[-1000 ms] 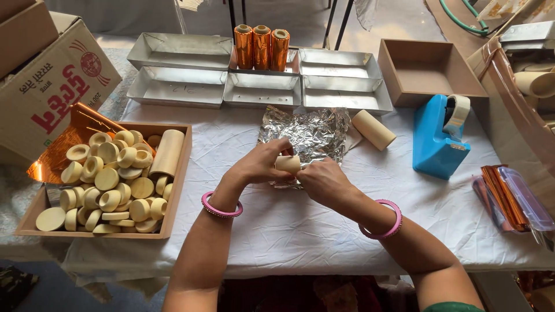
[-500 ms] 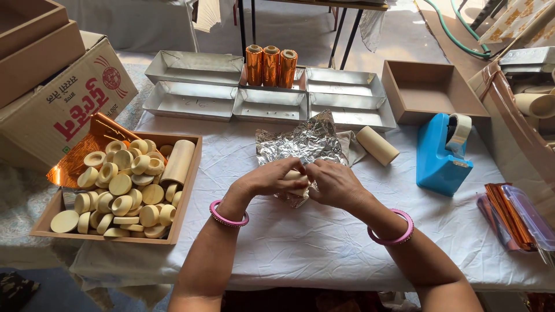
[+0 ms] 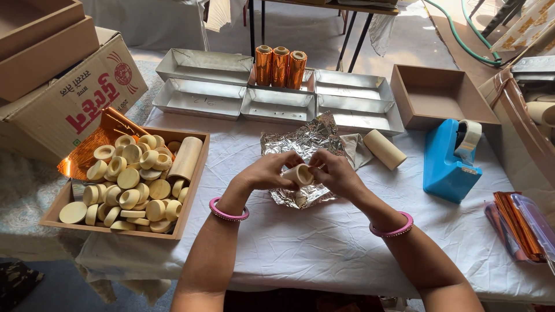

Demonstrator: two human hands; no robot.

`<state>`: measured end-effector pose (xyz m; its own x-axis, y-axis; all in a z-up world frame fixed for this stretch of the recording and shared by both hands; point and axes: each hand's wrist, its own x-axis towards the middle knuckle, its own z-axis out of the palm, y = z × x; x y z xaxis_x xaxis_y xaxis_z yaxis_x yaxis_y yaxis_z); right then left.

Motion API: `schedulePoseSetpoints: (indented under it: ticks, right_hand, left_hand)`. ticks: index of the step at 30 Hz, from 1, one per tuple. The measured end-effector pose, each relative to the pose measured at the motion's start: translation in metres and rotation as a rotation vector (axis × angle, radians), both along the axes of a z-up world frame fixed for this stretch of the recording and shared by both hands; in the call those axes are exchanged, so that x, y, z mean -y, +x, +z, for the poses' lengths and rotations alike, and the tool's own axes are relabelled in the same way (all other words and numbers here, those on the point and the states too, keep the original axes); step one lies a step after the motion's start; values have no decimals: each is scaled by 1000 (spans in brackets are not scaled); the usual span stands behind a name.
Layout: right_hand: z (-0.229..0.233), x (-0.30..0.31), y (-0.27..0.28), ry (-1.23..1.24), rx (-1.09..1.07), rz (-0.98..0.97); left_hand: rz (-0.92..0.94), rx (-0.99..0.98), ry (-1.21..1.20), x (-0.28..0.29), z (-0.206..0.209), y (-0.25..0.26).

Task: Wrapping small round discs in copper-colored foil and securing them with tape before placing them in containers.

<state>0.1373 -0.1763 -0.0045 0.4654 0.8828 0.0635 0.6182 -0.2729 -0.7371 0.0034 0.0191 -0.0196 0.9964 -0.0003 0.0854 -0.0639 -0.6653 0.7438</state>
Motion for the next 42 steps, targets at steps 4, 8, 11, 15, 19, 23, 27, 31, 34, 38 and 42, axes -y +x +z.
schedulePoseSetpoints:
  ticks: [4,8,11,15,19,23,27,31,34,38,42]
  right_hand:
    - [34,15,-18,13,360,17]
    - [58,24,-48,-535,704,191]
    - [36,24,-46,-691,745,235]
    - [0,18,-35,-531,871,200]
    - [5,18,-30,-376,919,172]
    - [21,15,-25,-58,888,146]
    - [4,8,-6,38,773,60]
    - [12,7,-1,-47,674,-3]
    - [26,9,-2,204,701,98]
    - [11,7,11,181,659,192]
    - [-5,8,30,139,456,171]
  left_hand:
    - [159,-43,130,20,15,0]
    - [233,19,265,37,9,8]
    - [205,169,202,39,-8,14]
    - [306,140,249,42,-14,17]
    - [291,130,328,33,-21,18]
    - [192,71,171,21,-14,13]
    - [80,100,280,33,21,-1]
    - [207,89,413,38,12,2]
    - [256,66,389,30,0,6]
    - [301,120,281,21,-8,11]
    - [300,82,262,16,-12,14]
